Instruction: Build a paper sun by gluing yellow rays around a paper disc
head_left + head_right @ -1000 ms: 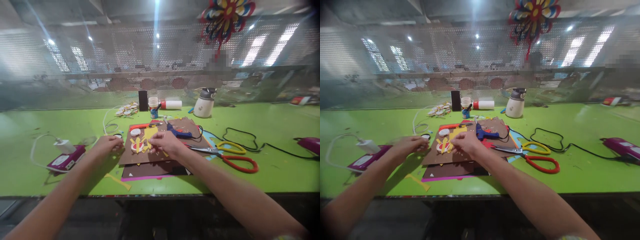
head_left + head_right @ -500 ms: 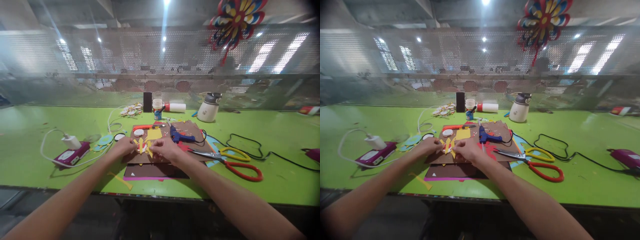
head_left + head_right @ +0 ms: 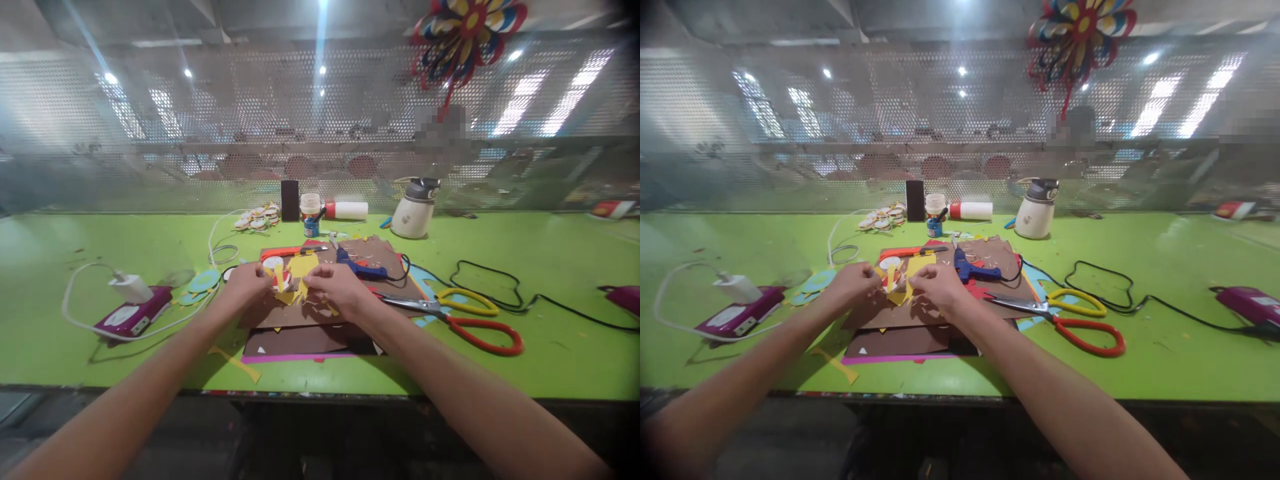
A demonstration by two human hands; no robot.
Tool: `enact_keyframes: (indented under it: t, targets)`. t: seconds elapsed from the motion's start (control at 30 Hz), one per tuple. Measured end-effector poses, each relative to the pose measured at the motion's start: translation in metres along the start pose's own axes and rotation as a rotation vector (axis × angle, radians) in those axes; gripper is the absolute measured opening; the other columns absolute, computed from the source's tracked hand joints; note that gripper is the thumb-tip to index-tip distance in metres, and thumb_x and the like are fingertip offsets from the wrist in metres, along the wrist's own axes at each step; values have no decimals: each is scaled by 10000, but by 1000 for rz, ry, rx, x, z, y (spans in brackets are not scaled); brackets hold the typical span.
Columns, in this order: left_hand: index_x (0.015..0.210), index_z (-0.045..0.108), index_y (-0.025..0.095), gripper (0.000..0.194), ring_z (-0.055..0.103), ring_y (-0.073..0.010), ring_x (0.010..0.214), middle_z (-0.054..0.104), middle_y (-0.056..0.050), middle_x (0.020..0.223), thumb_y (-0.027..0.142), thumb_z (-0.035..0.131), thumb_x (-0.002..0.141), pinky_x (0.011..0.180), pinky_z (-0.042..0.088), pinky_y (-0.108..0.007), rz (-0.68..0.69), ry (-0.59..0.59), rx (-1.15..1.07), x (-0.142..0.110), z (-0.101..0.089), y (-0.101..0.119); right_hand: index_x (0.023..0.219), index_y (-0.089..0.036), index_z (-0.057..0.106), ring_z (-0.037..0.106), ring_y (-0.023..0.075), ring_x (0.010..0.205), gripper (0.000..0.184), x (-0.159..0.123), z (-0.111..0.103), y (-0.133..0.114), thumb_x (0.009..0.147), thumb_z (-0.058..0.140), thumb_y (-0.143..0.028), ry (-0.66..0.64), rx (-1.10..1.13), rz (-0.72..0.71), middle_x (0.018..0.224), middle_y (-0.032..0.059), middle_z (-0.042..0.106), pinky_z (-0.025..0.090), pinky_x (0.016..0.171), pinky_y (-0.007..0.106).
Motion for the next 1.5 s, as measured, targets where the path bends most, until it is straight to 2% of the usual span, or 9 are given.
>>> enact_keyframes:
  t: [0.23,0.3,0.47,0.63,0.83,1.07,1.17,1.3,1.5]
  targets:
    - [564,532,186,81,536,-150,429,549,14,418,164,609,556,402,326,-223,-40,70,-213,0,7,13,597,-140,546,558,86,402,170,9,-6,4,710,672,-123,28,94,-6,499,-21,580,495,451,217]
    - [613,543,184,88,553,-151,449,555,18,447,191,622,574,417,361,-226,-49,66,-311,0,11,14,592,-138,549,546,80,398,167,9,-8,4,704,672,-122,39,94,-6,488,-24,575,476,431,201]
    - [679,544,179,174,600,-162,510,573,19,524,232,667,568,473,447,-252,-86,0,-557,1,20,14,586,-131,571,470,52,355,139,8,-12,6,676,673,-105,49,66,19,426,-35,542,329,340,143]
    - [701,542,172,240,592,-137,528,592,13,610,204,713,535,536,506,-278,-140,-73,-741,3,24,19,562,-123,578,438,53,362,141,3,-3,10,667,671,-127,-8,61,64,425,-27,530,344,358,167]
    - [624,577,170,111,567,-123,594,614,-9,685,142,665,563,509,480,-227,-186,-114,-862,5,29,18,594,-133,563,432,51,380,149,2,-5,11,682,675,-177,36,51,54,458,-27,537,330,379,170]
    - [573,563,168,111,559,-138,661,596,-9,679,126,665,562,536,482,-219,-205,-126,-944,4,28,12,603,-136,603,445,54,438,153,-1,-15,-12,641,726,-220,72,-23,-40,503,-42,547,338,434,183]
    - [588,581,157,99,565,-134,655,606,-19,696,125,673,570,564,502,-233,-205,-151,-982,1,29,14,596,-137,632,409,49,423,156,-5,-8,-18,662,713,-252,16,-133,-74,481,-59,507,311,432,194]
    - [593,585,149,104,560,-125,623,600,-18,682,134,687,587,551,502,-233,-198,-208,-1029,-5,33,19,577,-146,630,340,48,370,190,-5,4,0,682,697,-290,-90,-211,6,402,-72,455,227,398,208]
    - [663,618,143,144,587,-126,643,629,-15,733,115,725,571,586,529,-243,-218,-278,-1075,-11,40,20,552,-152,587,297,37,333,235,-3,5,21,625,749,-305,-34,-90,158,363,-80,432,177,372,201]
Point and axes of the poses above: each hand's wrist, its own x-axis towards the middle knuckle, its own z-axis out of the palm, y = z × x, the point moved 7 cm from there along x, towards the middle knuckle
